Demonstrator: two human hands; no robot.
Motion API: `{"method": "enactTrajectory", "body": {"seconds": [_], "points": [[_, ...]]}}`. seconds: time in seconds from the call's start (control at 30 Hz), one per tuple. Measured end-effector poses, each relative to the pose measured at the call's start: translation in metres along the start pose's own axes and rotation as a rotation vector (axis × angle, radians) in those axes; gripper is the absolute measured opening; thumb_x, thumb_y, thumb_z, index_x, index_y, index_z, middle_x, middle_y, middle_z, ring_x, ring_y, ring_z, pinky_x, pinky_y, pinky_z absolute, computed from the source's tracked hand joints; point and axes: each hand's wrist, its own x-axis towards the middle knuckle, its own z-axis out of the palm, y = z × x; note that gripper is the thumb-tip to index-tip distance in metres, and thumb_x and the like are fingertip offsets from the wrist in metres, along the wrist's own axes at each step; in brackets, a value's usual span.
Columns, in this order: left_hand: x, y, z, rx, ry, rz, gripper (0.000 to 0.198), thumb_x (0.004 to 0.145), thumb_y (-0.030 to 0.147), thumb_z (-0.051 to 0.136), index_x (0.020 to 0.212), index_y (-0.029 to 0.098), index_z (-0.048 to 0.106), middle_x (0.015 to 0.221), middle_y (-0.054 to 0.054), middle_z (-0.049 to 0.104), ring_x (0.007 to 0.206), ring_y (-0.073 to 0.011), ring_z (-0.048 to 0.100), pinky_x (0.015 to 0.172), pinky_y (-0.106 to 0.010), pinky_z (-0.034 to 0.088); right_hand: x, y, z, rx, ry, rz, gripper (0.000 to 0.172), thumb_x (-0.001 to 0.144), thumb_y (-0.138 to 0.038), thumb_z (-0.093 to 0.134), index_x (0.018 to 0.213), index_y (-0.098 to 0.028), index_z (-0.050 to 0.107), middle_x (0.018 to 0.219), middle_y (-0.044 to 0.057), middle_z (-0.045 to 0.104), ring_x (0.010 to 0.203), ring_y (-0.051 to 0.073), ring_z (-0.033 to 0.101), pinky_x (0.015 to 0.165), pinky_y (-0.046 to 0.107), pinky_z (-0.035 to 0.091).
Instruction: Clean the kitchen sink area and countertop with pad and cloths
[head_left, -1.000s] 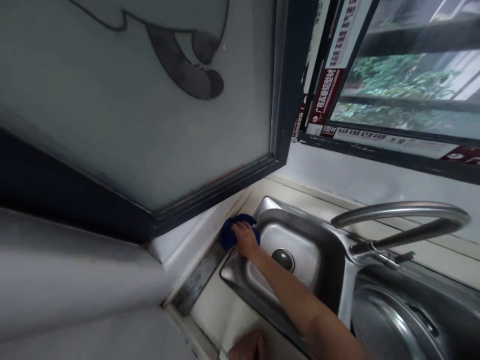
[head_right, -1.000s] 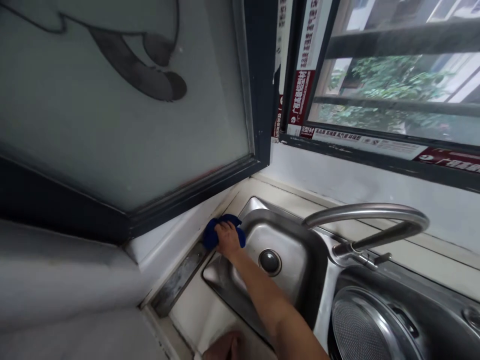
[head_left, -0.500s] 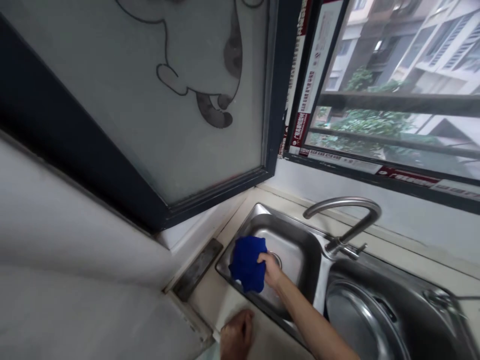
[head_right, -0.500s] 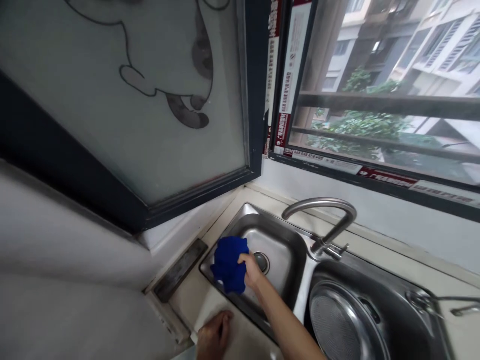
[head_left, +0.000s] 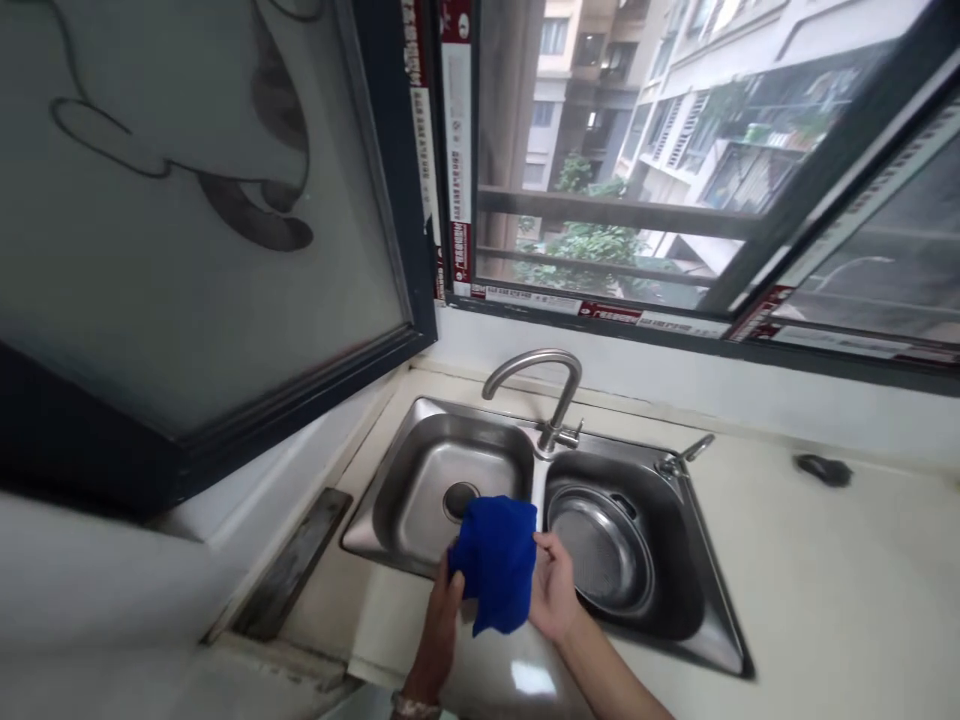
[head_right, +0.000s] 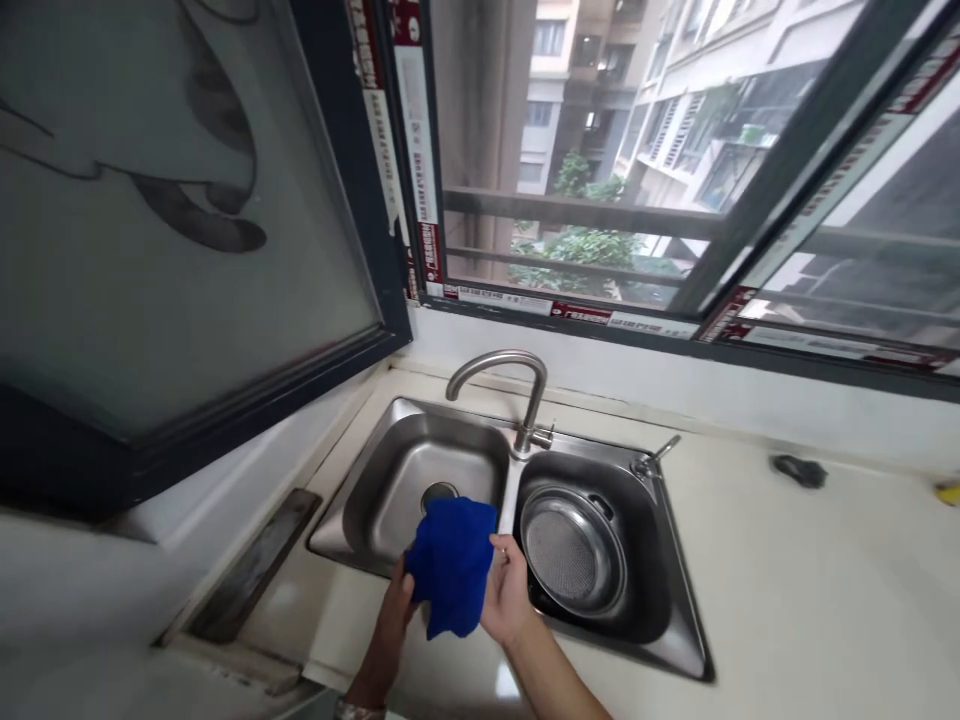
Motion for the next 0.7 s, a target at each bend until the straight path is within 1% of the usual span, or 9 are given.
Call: {"method": "enactTrajectory", "body": {"seconds": [0.07,0.13,0.2,0.3,0.4,0.5,0.57,0.63,0.7], "points": [[0.004,0.010,0.016,-0.040,-0.067,-0.045,0.096,0.078,0.082,0.063,0.148,0.017,0.051,0.155,-0.018,0.051,0.146,-0.0389,0.044,0.125,-0.054,0.037,-0.012,0.006,-0.006,0.007,0.029,-0.025,0.029,0.069,-0.045,0.075,0.083,-0.019,0.075,0.083,0.007,0.078,0.095,0.031,0.073,0.091,0.045,0.057],[0.011,0.018,0.026,0.006,-0.128,-0.071,0.095,0.075,0.081,0.068,0.141,0.015,0.056,0.148,-0.019,0.058,0.140,-0.0393,0.051,0.124,-0.054,0.038,-0.023,0.013,-0.013,-0.027,0.090,-0.069,0.032,0.068,-0.043,0.079,0.089,-0.019,0.076,0.087,0.007,0.079,0.096,0.030,0.073,0.092,0.044,0.057],[0.018,0.024,0.031,0.109,-0.198,-0.046,0.088,0.073,0.081,0.069,0.130,0.014,0.065,0.137,-0.018,0.066,0.131,-0.0388,0.059,0.121,-0.055,0.042,-0.032,0.019,-0.021,-0.099,0.145,-0.163,0.041,0.068,-0.042,0.084,0.102,-0.020,0.075,0.093,0.007,0.079,0.097,0.028,0.072,0.093,0.043,0.056],[0.025,0.023,0.034,0.256,-0.273,0.072,0.080,0.076,0.083,0.063,0.118,0.016,0.072,0.128,-0.015,0.072,0.123,-0.0362,0.065,0.117,-0.053,0.048,-0.042,0.024,-0.034,-0.234,0.207,-0.316,0.053,0.070,-0.045,0.088,0.115,-0.022,0.072,0.097,0.006,0.078,0.091,0.026,0.072,0.090,0.042,0.056],[0.028,0.016,0.036,0.408,-0.299,0.242,0.076,0.085,0.080,0.054,0.122,0.017,0.073,0.130,-0.015,0.071,0.123,-0.0336,0.066,0.116,-0.052,0.050,-0.051,0.020,-0.046,-0.331,0.240,-0.428,0.060,0.068,-0.046,0.091,0.119,-0.024,0.068,0.099,0.006,0.077,0.086,0.025,0.071,0.086,0.041,0.056],[0.030,0.014,0.038,0.534,-0.332,0.457,0.071,0.091,0.076,0.047,0.122,0.018,0.074,0.128,-0.015,0.072,0.122,-0.0326,0.068,0.114,-0.052,0.052,-0.060,0.010,-0.055,-0.416,0.217,-0.503,0.082,0.067,-0.040,0.092,0.140,-0.031,0.055,0.109,0.005,0.077,0.093,0.025,0.071,0.089,0.040,0.056],[0.030,0.020,0.039,0.566,-0.373,0.562,0.065,0.094,0.073,0.046,0.120,0.020,0.076,0.124,-0.015,0.073,0.119,-0.0323,0.069,0.114,-0.052,0.052,-0.066,0.002,-0.060,-0.515,0.189,-0.534,0.095,0.068,-0.036,0.090,0.151,-0.034,0.044,0.123,0.006,0.074,0.104,0.027,0.071,0.095,0.041,0.055],[0.030,0.031,0.041,0.568,-0.400,0.594,0.063,0.094,0.071,0.048,0.118,0.021,0.077,0.122,-0.015,0.074,0.118,-0.0328,0.069,0.115,-0.051,0.050,-0.070,-0.005,-0.063,-0.675,0.191,-0.607,0.089,0.069,-0.034,0.088,0.149,-0.034,0.049,0.134,0.008,0.069,0.117,0.030,0.067,0.103,0.044,0.052],[0.030,0.044,0.042,0.531,-0.416,0.535,0.064,0.092,0.072,0.051,0.118,0.019,0.077,0.120,-0.016,0.075,0.115,-0.0340,0.071,0.112,-0.050,0.053,-0.072,-0.011,-0.065,-0.898,0.242,-0.703,0.066,0.071,-0.037,0.086,0.134,-0.030,0.066,0.131,0.010,0.069,0.120,0.031,0.065,0.106,0.046,0.051]]}}
